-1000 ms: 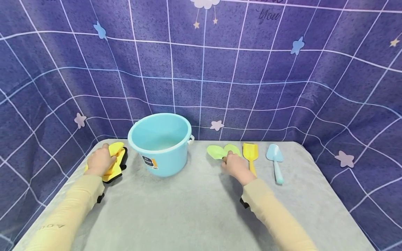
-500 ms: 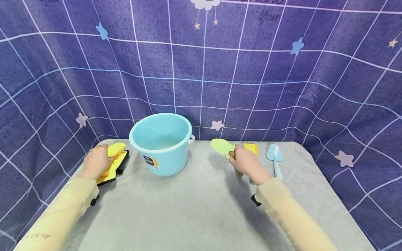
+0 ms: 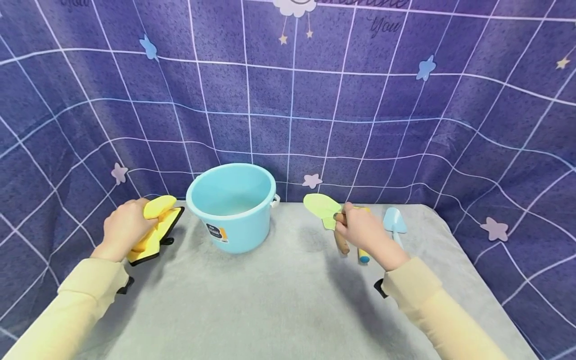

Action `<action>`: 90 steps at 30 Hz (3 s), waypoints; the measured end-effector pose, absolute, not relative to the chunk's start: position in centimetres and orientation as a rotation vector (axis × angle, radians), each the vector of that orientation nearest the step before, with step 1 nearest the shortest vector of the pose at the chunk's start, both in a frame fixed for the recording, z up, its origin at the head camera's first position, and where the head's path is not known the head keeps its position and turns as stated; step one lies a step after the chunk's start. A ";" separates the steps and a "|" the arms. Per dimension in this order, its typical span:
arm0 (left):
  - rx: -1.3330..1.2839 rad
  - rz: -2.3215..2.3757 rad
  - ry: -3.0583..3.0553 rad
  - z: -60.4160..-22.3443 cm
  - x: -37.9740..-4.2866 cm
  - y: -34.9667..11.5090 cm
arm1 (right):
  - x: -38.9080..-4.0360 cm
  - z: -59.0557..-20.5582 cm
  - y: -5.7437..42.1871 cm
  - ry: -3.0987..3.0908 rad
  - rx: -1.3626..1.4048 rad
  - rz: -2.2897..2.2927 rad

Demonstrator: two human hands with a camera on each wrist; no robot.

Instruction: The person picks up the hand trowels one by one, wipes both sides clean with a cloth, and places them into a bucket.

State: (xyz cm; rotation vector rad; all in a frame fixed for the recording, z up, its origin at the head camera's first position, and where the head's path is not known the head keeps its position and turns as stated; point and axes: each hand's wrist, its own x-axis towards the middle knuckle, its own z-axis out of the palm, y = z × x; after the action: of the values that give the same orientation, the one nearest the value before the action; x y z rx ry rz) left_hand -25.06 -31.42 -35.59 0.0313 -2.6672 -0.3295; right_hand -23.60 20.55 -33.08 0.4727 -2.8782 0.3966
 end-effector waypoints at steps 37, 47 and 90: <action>-0.311 -0.290 -2.307 -24.1 -18.0 -22.0 | -17.9 -29.5 19.9 -2.669 0.668 0.359; -0.515 -0.307 -2.147 -23.1 -16.4 -18.4 | -16.9 -28.8 18.4 -2.675 0.712 0.337; -1.209 -0.079 -2.162 -27.6 -16.9 -10.5 | -18.1 -30.5 15.9 -2.517 1.036 0.364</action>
State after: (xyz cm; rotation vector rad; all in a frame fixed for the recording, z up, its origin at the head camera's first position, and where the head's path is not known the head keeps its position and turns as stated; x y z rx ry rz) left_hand -16.92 -10.47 -27.62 -1.2086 -2.1624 -0.0791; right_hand -18.13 15.89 -30.48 1.0361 -2.5170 0.3643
